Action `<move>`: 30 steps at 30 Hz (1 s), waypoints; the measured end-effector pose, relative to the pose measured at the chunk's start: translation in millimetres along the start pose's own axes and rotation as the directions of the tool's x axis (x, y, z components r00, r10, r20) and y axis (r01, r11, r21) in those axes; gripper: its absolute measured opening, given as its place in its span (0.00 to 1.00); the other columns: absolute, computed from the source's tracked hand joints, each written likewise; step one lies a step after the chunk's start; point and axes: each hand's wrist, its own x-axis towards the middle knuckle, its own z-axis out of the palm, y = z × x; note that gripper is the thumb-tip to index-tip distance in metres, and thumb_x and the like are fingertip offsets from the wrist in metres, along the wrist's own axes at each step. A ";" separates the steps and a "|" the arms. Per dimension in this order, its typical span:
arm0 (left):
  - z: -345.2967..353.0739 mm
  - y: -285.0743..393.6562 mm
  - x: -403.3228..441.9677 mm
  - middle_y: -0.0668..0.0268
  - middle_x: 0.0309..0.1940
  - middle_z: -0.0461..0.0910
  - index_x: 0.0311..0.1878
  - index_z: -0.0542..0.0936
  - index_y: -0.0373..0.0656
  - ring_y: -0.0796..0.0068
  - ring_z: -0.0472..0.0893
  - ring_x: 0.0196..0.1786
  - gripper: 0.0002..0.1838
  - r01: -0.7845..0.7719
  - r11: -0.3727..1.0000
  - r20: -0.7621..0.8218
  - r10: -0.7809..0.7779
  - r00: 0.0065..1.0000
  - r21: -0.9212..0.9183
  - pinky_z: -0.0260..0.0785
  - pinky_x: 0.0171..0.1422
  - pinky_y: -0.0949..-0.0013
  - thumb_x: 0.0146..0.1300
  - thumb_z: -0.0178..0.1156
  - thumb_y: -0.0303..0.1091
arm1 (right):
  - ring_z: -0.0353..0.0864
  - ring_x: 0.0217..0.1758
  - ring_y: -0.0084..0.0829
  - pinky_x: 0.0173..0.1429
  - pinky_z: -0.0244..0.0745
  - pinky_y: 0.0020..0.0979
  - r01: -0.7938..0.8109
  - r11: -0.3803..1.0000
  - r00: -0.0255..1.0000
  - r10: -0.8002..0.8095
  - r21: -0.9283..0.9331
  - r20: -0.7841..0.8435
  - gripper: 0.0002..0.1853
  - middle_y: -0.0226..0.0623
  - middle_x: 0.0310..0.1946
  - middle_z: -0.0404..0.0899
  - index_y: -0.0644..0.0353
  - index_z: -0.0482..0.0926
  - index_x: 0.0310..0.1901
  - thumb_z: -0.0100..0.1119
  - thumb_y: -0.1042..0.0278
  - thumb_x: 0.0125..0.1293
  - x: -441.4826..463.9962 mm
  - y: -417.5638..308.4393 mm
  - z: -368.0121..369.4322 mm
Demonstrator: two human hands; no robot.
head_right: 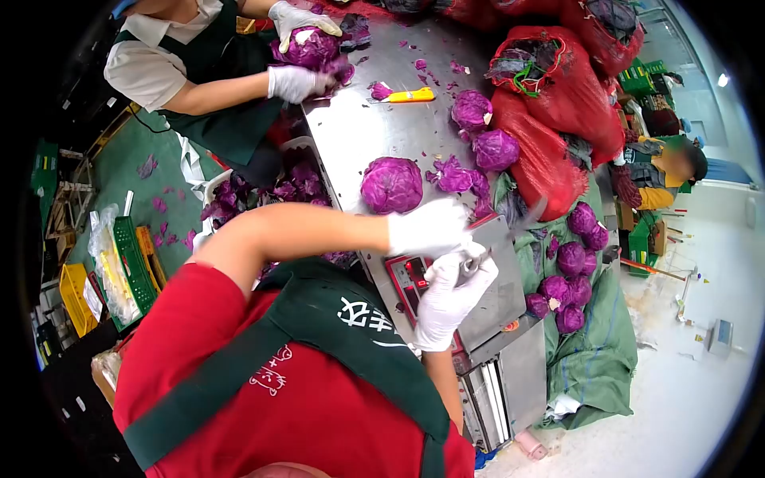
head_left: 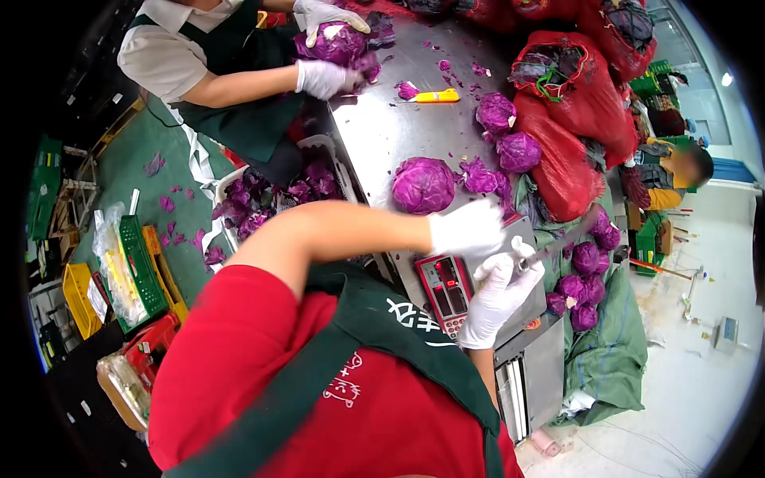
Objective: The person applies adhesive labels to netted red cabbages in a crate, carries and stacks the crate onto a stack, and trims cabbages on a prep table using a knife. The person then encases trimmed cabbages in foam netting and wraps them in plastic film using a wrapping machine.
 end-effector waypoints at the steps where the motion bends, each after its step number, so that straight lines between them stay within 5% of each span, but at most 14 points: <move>1: -1.0 9.3 -31.3 0.62 0.29 0.79 0.31 0.79 0.44 0.64 0.79 0.41 0.10 -0.076 0.987 0.011 0.078 0.997 -0.138 0.69 0.45 0.62 0.55 0.59 0.40 | 0.66 0.23 0.17 0.31 0.66 0.21 -0.081 0.996 0.997 0.080 0.044 0.013 0.10 0.27 0.22 0.68 0.61 0.67 0.53 0.47 0.70 0.74 1.7 6.8 -9.5; 2: 7.1 16.4 -66.6 0.64 0.30 0.79 0.30 0.79 0.46 0.65 0.80 0.44 0.08 -0.133 0.976 -0.211 0.095 0.973 -0.174 0.69 0.47 0.62 0.58 0.58 0.40 | 0.68 0.24 0.18 0.31 0.67 0.21 -0.148 0.989 0.983 0.146 0.011 0.110 0.11 0.28 0.28 0.69 0.62 0.68 0.50 0.53 0.69 0.71 2.6 25.2 -21.9; 4: 5.1 14.5 -124.3 0.65 0.28 0.80 0.27 0.80 0.47 0.64 0.81 0.38 0.08 0.087 0.956 -0.110 -0.122 0.986 -0.281 0.72 0.43 0.61 0.58 0.59 0.38 | 0.75 0.25 0.21 0.31 0.72 0.26 -0.335 0.827 0.858 0.466 -0.452 0.217 0.11 0.33 0.27 0.78 0.61 0.75 0.44 0.56 0.62 0.70 0.0 36.9 -20.1; 5: 6.4 10.8 -150.6 0.65 0.27 0.80 0.27 0.80 0.47 0.63 0.81 0.35 0.07 0.261 0.912 0.014 -0.271 0.963 -0.316 0.73 0.41 0.60 0.58 0.59 0.38 | 0.77 0.26 0.22 0.32 0.72 0.29 -0.213 0.857 0.878 0.379 -0.470 0.293 0.11 0.35 0.26 0.80 0.60 0.76 0.44 0.57 0.61 0.70 -13.1 80.5 -26.5; 7: -3.2 -1.1 -193.6 0.64 0.25 0.81 0.28 0.83 0.46 0.61 0.81 0.33 0.08 0.512 0.831 0.115 -0.499 0.859 -0.219 0.74 0.40 0.58 0.59 0.60 0.37 | 0.77 0.24 0.25 0.33 0.72 0.30 -0.394 0.787 0.768 0.565 -0.474 0.301 0.12 0.37 0.25 0.79 0.61 0.76 0.45 0.57 0.61 0.69 -21.2 80.1 -12.2; 12: -21.5 -4.1 -237.3 0.61 0.28 0.83 0.32 0.85 0.45 0.58 0.82 0.34 0.07 0.725 0.660 -0.008 -0.741 0.672 -0.198 0.74 0.40 0.60 0.60 0.62 0.36 | 0.72 0.20 0.20 0.27 0.67 0.25 -0.368 0.808 0.765 0.545 -0.460 0.344 0.10 0.28 0.21 0.75 0.60 0.76 0.41 0.53 0.62 0.72 -22.6 87.9 7.9; 17: -11.2 -4.2 -227.0 0.61 0.27 0.83 0.33 0.86 0.45 0.60 0.82 0.33 0.09 0.786 0.558 -0.050 -0.822 0.567 -0.265 0.74 0.39 0.60 0.61 0.62 0.39 | 0.68 0.17 0.16 0.24 0.63 0.22 -0.415 0.770 0.705 0.609 -0.485 0.363 0.12 0.25 0.20 0.72 0.59 0.77 0.40 0.50 0.60 0.73 -18.5 88.5 9.0; 19: -3.3 -8.8 -215.8 0.60 0.26 0.83 0.34 0.86 0.43 0.63 0.83 0.31 0.12 0.809 0.394 -0.047 -0.908 0.417 -0.436 0.74 0.37 0.63 0.64 0.59 0.40 | 0.67 0.17 0.16 0.24 0.62 0.22 -0.414 0.773 0.703 0.607 -0.481 0.370 0.12 0.25 0.20 0.72 0.60 0.77 0.40 0.50 0.60 0.73 -20.1 85.1 9.0; 21: 1.1 -17.3 -201.7 0.60 0.24 0.82 0.36 0.85 0.41 0.66 0.82 0.29 0.15 0.811 0.327 -0.008 -0.929 0.370 -0.486 0.72 0.35 0.66 0.66 0.58 0.42 | 0.67 0.17 0.16 0.24 0.62 0.22 -0.413 0.777 0.705 0.603 -0.475 0.374 0.12 0.25 0.20 0.72 0.60 0.77 0.40 0.50 0.60 0.73 -20.2 84.5 8.6; 23: 3.9 -21.6 -181.9 0.55 0.30 0.82 0.35 0.84 0.43 0.56 0.82 0.34 0.17 0.802 0.138 0.074 -0.972 0.221 -0.581 0.72 0.40 0.60 0.63 0.58 0.48 | 0.67 0.17 0.16 0.25 0.63 0.22 -0.451 0.767 0.708 0.619 -0.456 0.341 0.12 0.25 0.20 0.72 0.60 0.77 0.40 0.50 0.61 0.73 -19.3 85.8 7.0; 24: 1.6 -20.9 -170.1 0.58 0.28 0.82 0.36 0.83 0.42 0.63 0.81 0.32 0.17 0.798 0.202 -0.026 -0.973 0.227 -0.568 0.72 0.40 0.63 0.62 0.60 0.48 | 0.66 0.17 0.16 0.25 0.62 0.21 -0.465 0.773 0.707 0.618 -0.432 0.344 0.12 0.25 0.20 0.72 0.60 0.77 0.40 0.49 0.61 0.74 -17.8 76.5 7.6; 25: -13.4 -17.6 -152.2 0.63 0.25 0.81 0.34 0.83 0.42 0.71 0.79 0.28 0.17 0.734 0.063 0.068 -0.987 0.147 -0.677 0.71 0.38 0.67 0.61 0.63 0.48 | 0.66 0.17 0.16 0.25 0.62 0.21 -0.465 0.771 0.705 0.620 -0.435 0.345 0.12 0.25 0.20 0.72 0.60 0.77 0.40 0.49 0.61 0.74 -16.9 73.7 6.8; 27: 0.1 -23.7 -145.2 0.65 0.22 0.78 0.32 0.82 0.41 0.76 0.76 0.26 0.17 0.689 0.029 0.093 -0.986 0.139 -0.724 0.69 0.35 0.70 0.60 0.65 0.47 | 0.70 0.20 0.17 0.24 0.65 0.24 -0.441 0.815 0.753 0.564 -0.376 0.339 0.11 0.27 0.20 0.73 0.61 0.76 0.40 0.52 0.61 0.72 -15.0 70.5 4.7; 30: 15.2 -25.2 -145.6 0.64 0.21 0.77 0.28 0.80 0.40 0.75 0.76 0.25 0.17 0.632 -0.033 0.136 -0.984 0.115 -0.774 0.68 0.33 0.69 0.59 0.65 0.47 | 0.66 0.18 0.15 0.25 0.61 0.20 -0.478 0.767 0.691 0.629 -0.429 0.355 0.12 0.25 0.21 0.71 0.60 0.76 0.41 0.49 0.61 0.74 -19.4 72.2 0.9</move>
